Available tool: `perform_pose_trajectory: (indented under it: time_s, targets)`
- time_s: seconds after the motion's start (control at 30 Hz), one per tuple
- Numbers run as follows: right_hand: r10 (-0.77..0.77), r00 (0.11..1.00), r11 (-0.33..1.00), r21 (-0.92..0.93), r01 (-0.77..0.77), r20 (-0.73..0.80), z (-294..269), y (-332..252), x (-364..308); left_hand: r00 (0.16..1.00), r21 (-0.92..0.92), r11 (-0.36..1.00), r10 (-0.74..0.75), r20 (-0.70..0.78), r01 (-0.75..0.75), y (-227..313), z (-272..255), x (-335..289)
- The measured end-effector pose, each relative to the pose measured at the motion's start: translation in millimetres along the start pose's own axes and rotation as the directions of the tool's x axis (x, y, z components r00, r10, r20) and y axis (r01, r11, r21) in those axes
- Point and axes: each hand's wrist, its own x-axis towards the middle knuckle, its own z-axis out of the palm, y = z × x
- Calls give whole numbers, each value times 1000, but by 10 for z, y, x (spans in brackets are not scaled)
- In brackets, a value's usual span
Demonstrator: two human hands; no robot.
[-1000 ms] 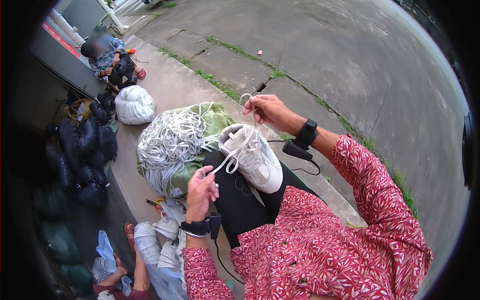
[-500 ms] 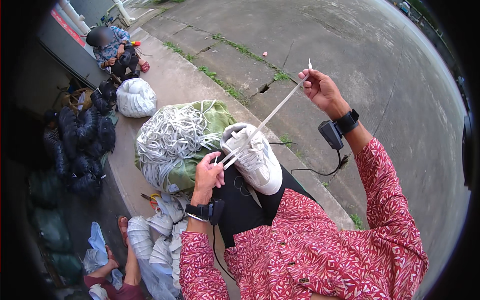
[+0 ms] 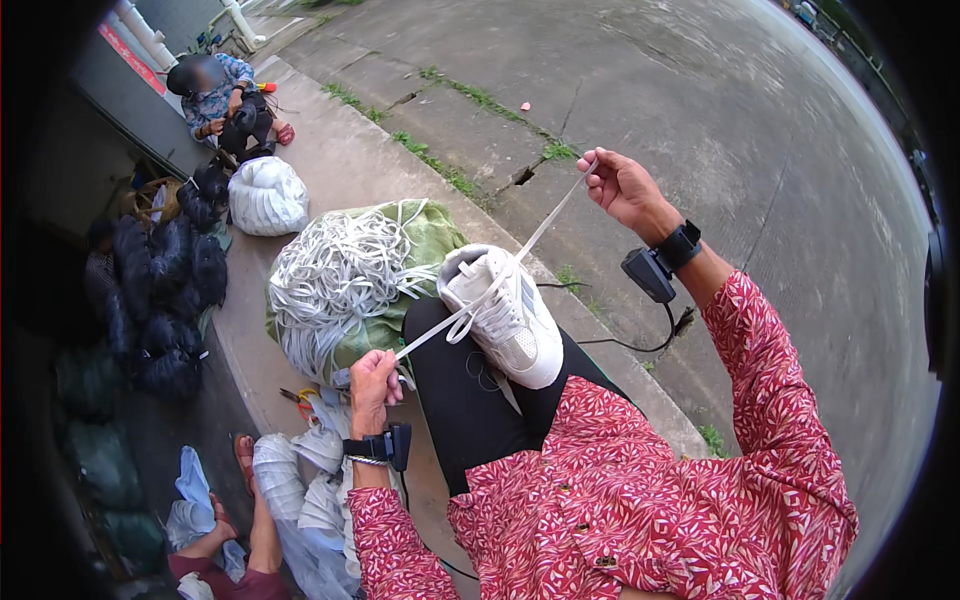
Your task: Insert laces into a white sneaker and tie them.
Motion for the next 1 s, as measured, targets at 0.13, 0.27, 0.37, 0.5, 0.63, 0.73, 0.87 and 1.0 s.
perform_pose_trajectory:
  time_s: [0.13,0.27,0.37,0.5,0.63,0.73,0.87,1.0]
  targets:
    - [18,993,995,-103,-6,113,114,46,-51,997,-66,995,70,9,-69,105,140,-10]
    - [15,932,874,-457,163,362,251,317,-253,989,-78,987,135,-68,-140,121,195,-11]
    - [208,797,636,-698,330,567,305,689,-442,983,-88,983,153,-100,-162,144,318,-3]
    - [21,477,107,-476,873,879,429,990,-533,987,-26,989,146,-72,-149,232,465,-48]
    - [129,396,-193,-369,909,909,555,999,-526,986,10,987,159,-57,-159,264,516,-62]
    - [188,368,-281,-309,909,911,594,991,-514,988,4,988,156,-22,-156,313,603,-78]
    - [218,336,-320,-258,912,917,606,1021,-483,984,-48,984,175,27,-174,312,705,-47]
    - [214,311,-330,-231,915,926,594,1013,-468,980,-51,980,192,46,-190,339,800,-5]
